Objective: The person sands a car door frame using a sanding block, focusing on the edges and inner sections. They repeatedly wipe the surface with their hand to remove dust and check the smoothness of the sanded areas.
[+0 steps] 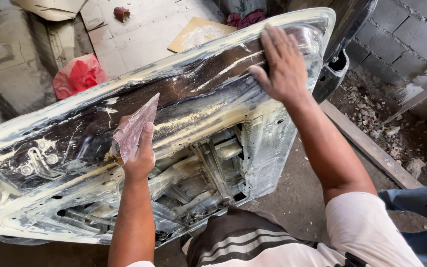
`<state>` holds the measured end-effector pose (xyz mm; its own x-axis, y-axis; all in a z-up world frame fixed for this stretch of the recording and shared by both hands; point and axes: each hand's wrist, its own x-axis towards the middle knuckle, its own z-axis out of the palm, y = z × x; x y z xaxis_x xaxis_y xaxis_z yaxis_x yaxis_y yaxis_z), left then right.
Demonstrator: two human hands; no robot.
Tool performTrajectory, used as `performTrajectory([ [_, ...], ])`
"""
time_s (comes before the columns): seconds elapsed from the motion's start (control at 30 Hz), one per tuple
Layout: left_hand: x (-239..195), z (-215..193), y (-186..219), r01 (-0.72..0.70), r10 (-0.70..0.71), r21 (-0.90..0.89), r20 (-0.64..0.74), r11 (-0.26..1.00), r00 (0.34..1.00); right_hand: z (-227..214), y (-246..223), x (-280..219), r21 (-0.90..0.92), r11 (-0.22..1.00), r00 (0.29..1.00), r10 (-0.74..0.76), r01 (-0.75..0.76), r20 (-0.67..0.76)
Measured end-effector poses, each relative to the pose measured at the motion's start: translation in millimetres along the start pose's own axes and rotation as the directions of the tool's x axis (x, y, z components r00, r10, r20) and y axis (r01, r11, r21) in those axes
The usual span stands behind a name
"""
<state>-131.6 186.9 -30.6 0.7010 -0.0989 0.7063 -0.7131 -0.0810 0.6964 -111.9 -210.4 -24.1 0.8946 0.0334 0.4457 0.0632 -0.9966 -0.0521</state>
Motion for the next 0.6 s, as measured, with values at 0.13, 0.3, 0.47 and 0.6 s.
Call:
performTrajectory([
  [0.13, -5.8, -2.3, -2.3, -0.003, 0.003, 0.020, -0.009, 1.000, 1.000, -4.5, 28.8, -10.2, -0.042, 0.997, 0.997, 0.064, -0.066, -0.038],
  [0.3, -12.3, -14.1, -4.9, -0.010, 0.013, 0.051, -0.045, 0.999, 0.999, -17.4, 41.5, -28.3, -0.030, 0.983, 0.981, 0.177, -0.180, -0.084],
  [0.47, -19.4, -19.1, -11.5, 0.002, 0.005, 0.072, -0.097, 0.997, 0.995, -4.3, 20.9, -26.0, -0.010, 0.969, 0.964, 0.243, -0.246, -0.109],
  [0.6, -17.2, -13.7, -16.7, 0.041, -0.041, -0.004, -0.131, 0.999, 0.991, -8.1, -75.8, 3.8, -0.003, 0.999, 0.998, -0.043, 0.043, 0.051],
])
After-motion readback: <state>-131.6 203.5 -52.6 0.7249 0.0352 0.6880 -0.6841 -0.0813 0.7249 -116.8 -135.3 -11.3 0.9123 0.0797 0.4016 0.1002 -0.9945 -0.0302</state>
